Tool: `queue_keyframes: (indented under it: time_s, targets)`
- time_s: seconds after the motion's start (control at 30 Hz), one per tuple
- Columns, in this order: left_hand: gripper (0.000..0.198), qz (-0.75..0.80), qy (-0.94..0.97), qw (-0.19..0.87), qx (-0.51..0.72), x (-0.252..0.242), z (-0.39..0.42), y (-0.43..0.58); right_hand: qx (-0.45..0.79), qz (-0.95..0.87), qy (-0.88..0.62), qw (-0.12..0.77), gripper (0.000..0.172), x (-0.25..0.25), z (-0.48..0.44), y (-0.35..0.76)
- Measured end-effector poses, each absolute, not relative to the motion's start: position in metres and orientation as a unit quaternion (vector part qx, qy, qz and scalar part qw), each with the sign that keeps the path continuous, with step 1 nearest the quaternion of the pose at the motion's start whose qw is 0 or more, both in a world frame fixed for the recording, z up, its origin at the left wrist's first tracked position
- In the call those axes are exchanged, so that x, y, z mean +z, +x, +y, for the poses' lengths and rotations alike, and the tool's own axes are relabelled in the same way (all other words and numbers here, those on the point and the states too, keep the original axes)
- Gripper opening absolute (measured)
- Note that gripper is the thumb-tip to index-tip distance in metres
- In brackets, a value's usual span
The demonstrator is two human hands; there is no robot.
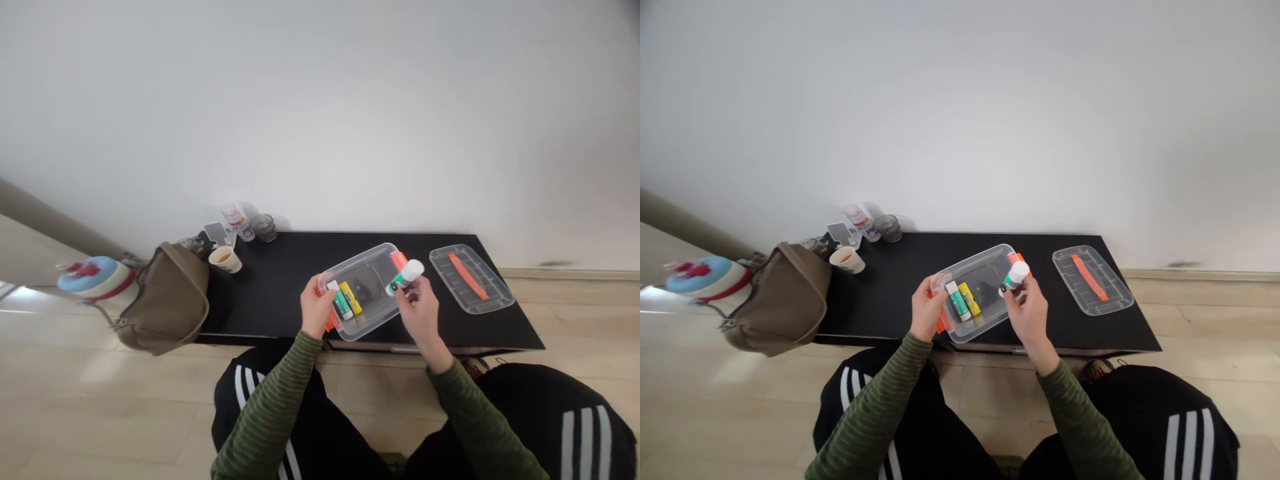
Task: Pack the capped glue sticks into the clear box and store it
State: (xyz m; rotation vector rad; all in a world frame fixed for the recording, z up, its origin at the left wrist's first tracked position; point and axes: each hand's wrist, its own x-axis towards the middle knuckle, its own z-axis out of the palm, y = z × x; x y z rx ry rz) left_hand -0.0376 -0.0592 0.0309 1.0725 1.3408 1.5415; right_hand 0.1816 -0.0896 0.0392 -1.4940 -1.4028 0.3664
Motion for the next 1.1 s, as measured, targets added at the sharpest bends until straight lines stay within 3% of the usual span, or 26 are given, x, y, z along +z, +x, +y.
queue_keyframes:
  time_s: [0.1,0.33,0.47,0.97,1.03,1.1]
  targets:
    - [0.037,0.531,0.43,0.405,0.607,0.031,-0.06,-0.037,0.176,-0.649,-0.619,0.406,0.03,0.041,-0.081,0.167]
    - [0.039,0.529,0.44,0.402,0.604,0.029,-0.061,-0.037,0.164,-0.728,-0.664,0.047,0.025,0.044,-0.052,0.137]
    - [0.039,0.53,0.448,0.399,0.599,0.029,-0.061,-0.037,0.171,-0.734,-0.656,-0.043,0.028,0.038,-0.039,0.124]
    - [0.04,0.534,0.451,0.4,0.593,0.033,-0.062,-0.036,0.179,-0.753,-0.631,-0.05,0.021,0.033,-0.031,0.122]
    - [0.039,0.532,0.449,0.4,0.596,0.032,-0.061,-0.036,0.167,-0.765,-0.622,0.022,0.021,0.043,-0.039,0.135]
    - [0.04,0.531,0.446,0.4,0.599,0.03,-0.06,-0.036,0.143,-0.762,-0.603,0.187,0.023,0.052,-0.051,0.154]
